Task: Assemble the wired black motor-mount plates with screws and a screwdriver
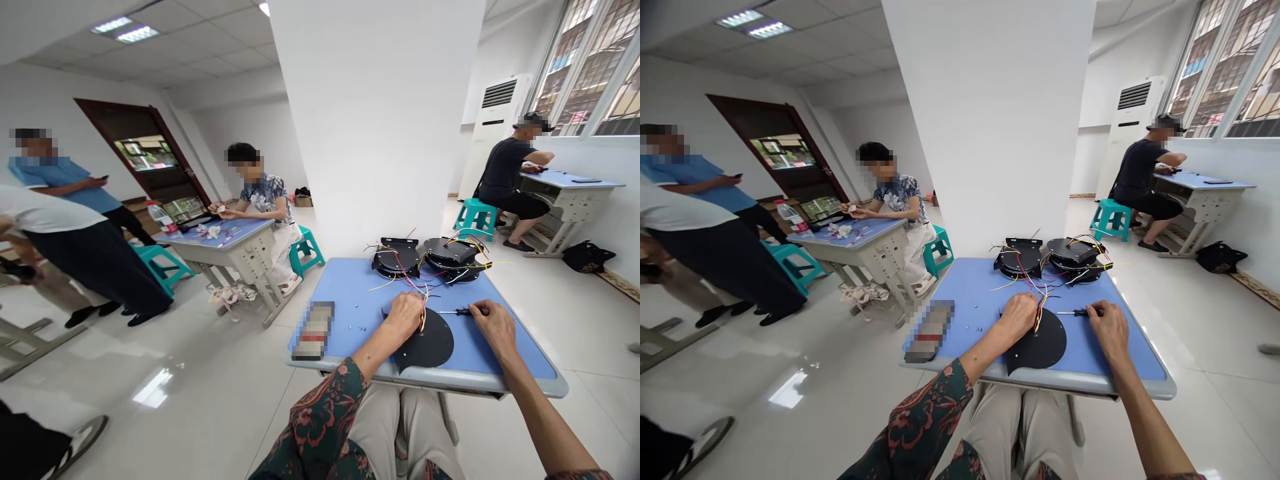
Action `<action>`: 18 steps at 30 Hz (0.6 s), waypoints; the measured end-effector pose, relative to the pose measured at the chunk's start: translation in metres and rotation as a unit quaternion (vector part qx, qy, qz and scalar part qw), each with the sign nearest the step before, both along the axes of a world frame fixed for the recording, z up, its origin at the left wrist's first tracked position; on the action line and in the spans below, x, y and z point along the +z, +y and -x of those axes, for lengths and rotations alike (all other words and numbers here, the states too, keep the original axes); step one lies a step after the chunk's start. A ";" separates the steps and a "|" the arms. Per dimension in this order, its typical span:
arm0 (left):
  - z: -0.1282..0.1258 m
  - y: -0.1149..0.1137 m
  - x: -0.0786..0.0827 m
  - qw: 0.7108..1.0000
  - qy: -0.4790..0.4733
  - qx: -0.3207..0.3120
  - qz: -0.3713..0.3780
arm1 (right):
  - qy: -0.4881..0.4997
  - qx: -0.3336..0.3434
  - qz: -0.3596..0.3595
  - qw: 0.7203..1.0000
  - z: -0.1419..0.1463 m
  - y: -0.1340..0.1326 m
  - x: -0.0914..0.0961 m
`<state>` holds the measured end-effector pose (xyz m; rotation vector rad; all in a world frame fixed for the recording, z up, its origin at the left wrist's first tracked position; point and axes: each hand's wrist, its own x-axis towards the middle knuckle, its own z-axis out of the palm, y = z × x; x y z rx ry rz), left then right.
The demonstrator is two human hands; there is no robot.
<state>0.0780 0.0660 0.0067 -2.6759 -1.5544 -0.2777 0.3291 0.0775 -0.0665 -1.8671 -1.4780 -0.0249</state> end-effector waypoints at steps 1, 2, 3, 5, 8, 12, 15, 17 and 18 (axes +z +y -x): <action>-0.001 0.000 0.000 1.000 0.004 -0.006 -0.002 | -0.008 0.005 0.001 1.000 -0.001 0.000 0.000; -0.001 0.000 -0.001 1.000 0.010 -0.014 -0.002 | -0.016 0.013 0.004 1.000 -0.001 0.001 0.000; -0.002 0.000 -0.001 1.000 0.015 -0.023 -0.002 | -0.023 0.020 0.006 1.000 -0.001 0.000 0.002; -0.004 -0.001 -0.001 0.999 0.018 -0.037 -0.002 | -0.037 0.030 -0.008 0.999 0.001 -0.002 0.008; -0.007 -0.001 0.000 0.999 0.014 -0.036 0.001 | -0.071 0.055 -0.100 0.991 0.015 -0.015 0.020; 0.000 -0.004 0.007 1.000 -0.022 -0.009 -0.002 | -0.055 0.185 -0.177 0.965 0.052 -0.051 0.024; 0.025 -0.015 0.013 0.996 -0.077 0.043 -0.014 | -0.065 0.270 -0.186 0.942 0.077 -0.080 0.013; 0.051 -0.025 0.015 0.991 -0.098 0.088 -0.020 | -0.064 0.295 -0.178 0.937 0.086 -0.093 0.003; 0.067 -0.031 0.015 0.988 -0.101 0.111 -0.022 | -0.060 0.296 -0.177 0.937 0.088 -0.098 0.000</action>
